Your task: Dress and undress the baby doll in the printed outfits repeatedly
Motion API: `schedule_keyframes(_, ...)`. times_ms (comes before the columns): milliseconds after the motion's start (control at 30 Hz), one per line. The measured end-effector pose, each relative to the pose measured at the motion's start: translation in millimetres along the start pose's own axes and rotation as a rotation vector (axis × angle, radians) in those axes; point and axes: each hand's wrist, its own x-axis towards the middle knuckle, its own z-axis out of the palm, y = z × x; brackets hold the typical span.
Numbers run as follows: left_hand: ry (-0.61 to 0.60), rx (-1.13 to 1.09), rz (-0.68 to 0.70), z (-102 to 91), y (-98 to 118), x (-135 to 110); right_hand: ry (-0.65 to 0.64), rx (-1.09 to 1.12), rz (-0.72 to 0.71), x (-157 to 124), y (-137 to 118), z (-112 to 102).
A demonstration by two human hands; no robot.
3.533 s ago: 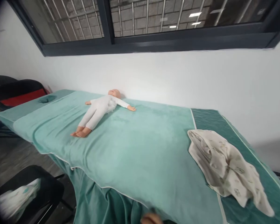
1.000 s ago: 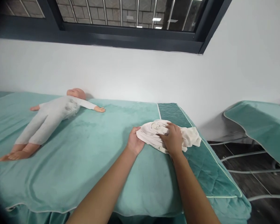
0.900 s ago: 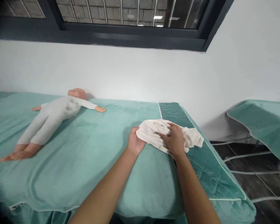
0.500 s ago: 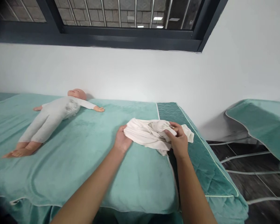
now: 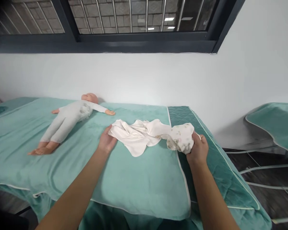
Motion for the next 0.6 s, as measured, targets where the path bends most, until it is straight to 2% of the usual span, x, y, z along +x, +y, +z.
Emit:
schedule_keyframes(67, -0.022, 0.017, -0.001, 1.1, -2, -1, 0.054, -0.092, -0.038, 1, -19, -4)
schedule_keyframes(200, -0.055, 0.047, 0.008, -1.5, -3, -1, 0.262, -0.475, -0.32, 13, -65, -30)
schedule_keyframes(267, -0.07, 0.064, 0.021, -3.9, -4, 0, 0.286, -0.644, -0.356, 17, -73, -45)
schedule_keyframes(333, -0.084, 0.087, 0.024, -5.8, -4, -1, 0.175, -0.863, -0.288, 16, -63, -56)
schedule_keyframes(400, -0.104, 0.117, 0.015, -7.1, -3, -2, -0.035, -1.084, -0.211, 12, -40, -61)
schedule_keyframes(500, -0.144, 0.235, -0.052, -8.4, 4, 1, -0.202, -1.164, -0.249, 7, -13, -63)
schedule_keyframes(600, -0.17, 0.412, -0.16, -6.7, 18, 10, -0.247, -1.18, -0.348, 7, -15, -59)
